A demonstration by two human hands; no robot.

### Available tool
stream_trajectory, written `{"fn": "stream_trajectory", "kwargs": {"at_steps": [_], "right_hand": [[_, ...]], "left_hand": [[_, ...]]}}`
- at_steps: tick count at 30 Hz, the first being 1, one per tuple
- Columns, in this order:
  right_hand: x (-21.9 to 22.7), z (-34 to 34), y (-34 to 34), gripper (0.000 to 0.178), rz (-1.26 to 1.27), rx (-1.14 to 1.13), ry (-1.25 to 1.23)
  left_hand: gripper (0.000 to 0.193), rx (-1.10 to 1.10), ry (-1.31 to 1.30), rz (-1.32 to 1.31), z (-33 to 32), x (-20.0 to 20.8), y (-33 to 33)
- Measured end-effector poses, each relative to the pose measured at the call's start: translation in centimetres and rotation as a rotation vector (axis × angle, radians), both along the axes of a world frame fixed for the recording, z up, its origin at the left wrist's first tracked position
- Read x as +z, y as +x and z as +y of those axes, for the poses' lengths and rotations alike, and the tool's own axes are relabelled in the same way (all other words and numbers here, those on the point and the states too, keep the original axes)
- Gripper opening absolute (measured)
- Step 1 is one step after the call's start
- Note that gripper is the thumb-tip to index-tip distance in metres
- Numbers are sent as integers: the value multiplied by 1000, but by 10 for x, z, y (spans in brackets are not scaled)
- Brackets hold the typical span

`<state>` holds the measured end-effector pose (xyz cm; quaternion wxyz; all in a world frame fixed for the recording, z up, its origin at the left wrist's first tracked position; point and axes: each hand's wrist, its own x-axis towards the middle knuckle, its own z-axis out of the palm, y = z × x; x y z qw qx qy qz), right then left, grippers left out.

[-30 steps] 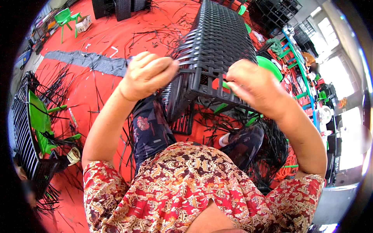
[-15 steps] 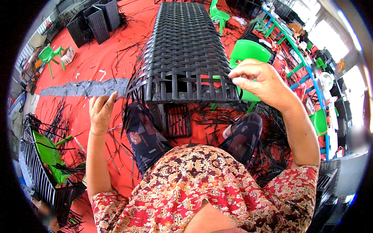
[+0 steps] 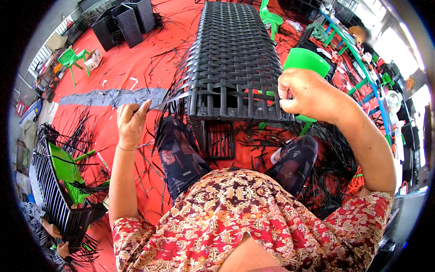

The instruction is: The person weaves a black plastic strip into the side of a black plastic basket frame. They repeatedly thread the strip through the vertical slats, pull it tight, and adjust the weave pattern to secure the basket's side.

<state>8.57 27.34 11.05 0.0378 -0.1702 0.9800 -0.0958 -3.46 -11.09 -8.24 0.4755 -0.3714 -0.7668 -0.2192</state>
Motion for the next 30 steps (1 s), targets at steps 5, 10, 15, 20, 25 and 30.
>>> {"fn": "stream_trajectory", "kwargs": {"at_steps": [5, 10, 15, 20, 25, 30], "right_hand": [[-24, -4, 21, 9, 512, 147, 407], [-34, 4, 28, 8, 710, 177, 470], [-30, 4, 42, 16, 397, 185, 6], [-15, -13, 27, 22, 216, 74, -118], [-5, -27, 4, 17, 173, 146, -92], [-7, -32, -8, 15, 2, 48, -112]], "left_hand": [[28, -86, 96, -7, 8, 2, -3], [30, -507, 529, -646, 4, -17, 1], [34, -208, 109, -203, -4, -19, 5], [33, -227, 195, -188, -3, -23, 8], [31, -253, 238, -251, -3, -30, 6], [32, -209, 177, -257, 2, -14, 13]]}}
